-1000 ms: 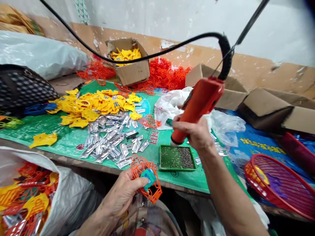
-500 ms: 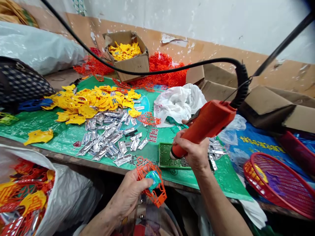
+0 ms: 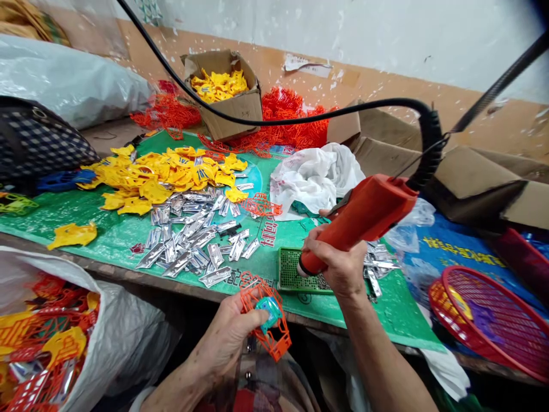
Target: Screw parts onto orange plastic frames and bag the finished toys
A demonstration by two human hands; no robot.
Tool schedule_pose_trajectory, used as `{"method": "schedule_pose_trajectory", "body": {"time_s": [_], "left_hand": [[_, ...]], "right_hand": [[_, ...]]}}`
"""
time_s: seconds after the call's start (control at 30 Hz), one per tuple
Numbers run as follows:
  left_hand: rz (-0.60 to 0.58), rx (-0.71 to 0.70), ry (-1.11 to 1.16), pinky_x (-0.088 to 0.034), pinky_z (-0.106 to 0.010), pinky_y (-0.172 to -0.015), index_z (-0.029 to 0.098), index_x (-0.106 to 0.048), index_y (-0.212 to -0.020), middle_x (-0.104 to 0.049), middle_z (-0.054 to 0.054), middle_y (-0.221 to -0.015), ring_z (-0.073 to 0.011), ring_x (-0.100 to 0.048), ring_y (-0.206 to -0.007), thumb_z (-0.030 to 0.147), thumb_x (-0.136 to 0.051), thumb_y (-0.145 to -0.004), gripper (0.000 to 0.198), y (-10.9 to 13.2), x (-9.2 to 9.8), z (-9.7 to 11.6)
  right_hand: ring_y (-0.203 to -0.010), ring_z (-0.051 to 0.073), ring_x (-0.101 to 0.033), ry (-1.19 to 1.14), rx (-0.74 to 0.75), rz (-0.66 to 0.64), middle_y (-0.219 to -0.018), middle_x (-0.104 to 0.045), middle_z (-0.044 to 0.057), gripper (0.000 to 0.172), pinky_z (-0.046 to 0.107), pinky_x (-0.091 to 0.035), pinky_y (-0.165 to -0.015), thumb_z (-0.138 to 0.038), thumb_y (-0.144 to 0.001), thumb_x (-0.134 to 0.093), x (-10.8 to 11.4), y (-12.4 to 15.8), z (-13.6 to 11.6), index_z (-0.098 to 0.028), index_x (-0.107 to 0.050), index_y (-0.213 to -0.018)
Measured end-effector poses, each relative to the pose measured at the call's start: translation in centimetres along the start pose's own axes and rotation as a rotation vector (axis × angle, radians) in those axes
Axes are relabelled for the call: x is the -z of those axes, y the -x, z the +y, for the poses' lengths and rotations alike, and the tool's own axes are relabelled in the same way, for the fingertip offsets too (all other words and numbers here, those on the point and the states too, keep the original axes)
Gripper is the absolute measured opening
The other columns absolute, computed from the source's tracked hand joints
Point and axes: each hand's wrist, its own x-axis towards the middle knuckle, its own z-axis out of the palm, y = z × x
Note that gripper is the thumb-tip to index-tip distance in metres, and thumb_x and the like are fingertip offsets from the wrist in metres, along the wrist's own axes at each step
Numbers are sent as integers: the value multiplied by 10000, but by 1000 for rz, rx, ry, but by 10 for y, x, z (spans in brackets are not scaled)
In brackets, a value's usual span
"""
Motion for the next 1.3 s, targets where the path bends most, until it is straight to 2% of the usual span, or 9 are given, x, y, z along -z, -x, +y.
{"method": "schedule_pose_trajectory", "body": {"time_s": [0.17,0.37,0.5,0.6,0.73,0.87,1.1,1.3], "left_hand": [[2,-24,-11,-467,-266,-755,151,-686,-849,-651,-14,-779,-161,-595,-780,126,-637,-757,107,-1,1,-4],[23,-25,-8,-476,-315,-824,144,-700,-907,-695,-41,-841,-191,-614,-823,167,-658,-751,163,0,-2,-4],[26,-20,1,-476,-313,-820,135,-715,-941,-712,-54,-858,-192,-618,-819,172,-662,-748,203,1,-4,-3],[47,-41,13,-475,-285,-791,147,-719,-935,-707,-38,-848,-180,-616,-812,154,-671,-731,210,0,-3,-5],[57,-39,16,-468,-270,-776,152,-725,-914,-699,-32,-863,-165,-605,-793,130,-665,-729,196,0,-3,-9],[58,-18,40,-469,-292,-807,154,-718,-909,-697,-33,-863,-178,-613,-819,124,-663,-734,187,-1,-3,-10],[25,-38,81,-472,-299,-794,151,-691,-884,-672,-15,-807,-168,-609,-773,132,-689,-728,157,-1,-1,-13],[0,-41,97,-463,-288,-796,152,-714,-956,-694,-21,-830,-159,-609,-770,74,-640,-737,244,-1,-1,-13]], "right_hand": [[-518,132,-555,7,28,15,-622,-622,-10,114,316,-484,-530,-148,-595,-749,-1,3,1,-169,-638,-608],[-524,134,-562,-27,20,41,-622,-627,-11,125,316,-479,-536,-157,-587,-756,-1,3,-1,-168,-643,-640],[-522,138,-568,-85,30,39,-604,-608,-20,115,321,-486,-535,-184,-596,-742,-1,0,-13,-173,-633,-629],[-510,136,-568,-168,43,43,-596,-614,-32,174,310,-479,-525,-154,-584,-743,-2,3,-28,-181,-651,-729],[-535,139,-586,-307,10,-56,-626,-635,-38,315,312,-496,-555,-120,-633,-707,-7,16,-47,-225,-654,-925],[-591,137,-600,-404,4,-164,-678,-642,-36,384,321,-518,-614,-102,-666,-678,-15,32,-56,-275,-639,-1007],[-618,129,-599,-474,-7,-222,-715,-634,-41,502,319,-523,-641,-101,-689,-679,-24,46,-52,-320,-602,-1135],[-629,133,-602,-460,-30,-242,-720,-638,-43,567,323,-518,-647,-110,-688,-691,-27,47,-49,-326,-565,-1196]]}}
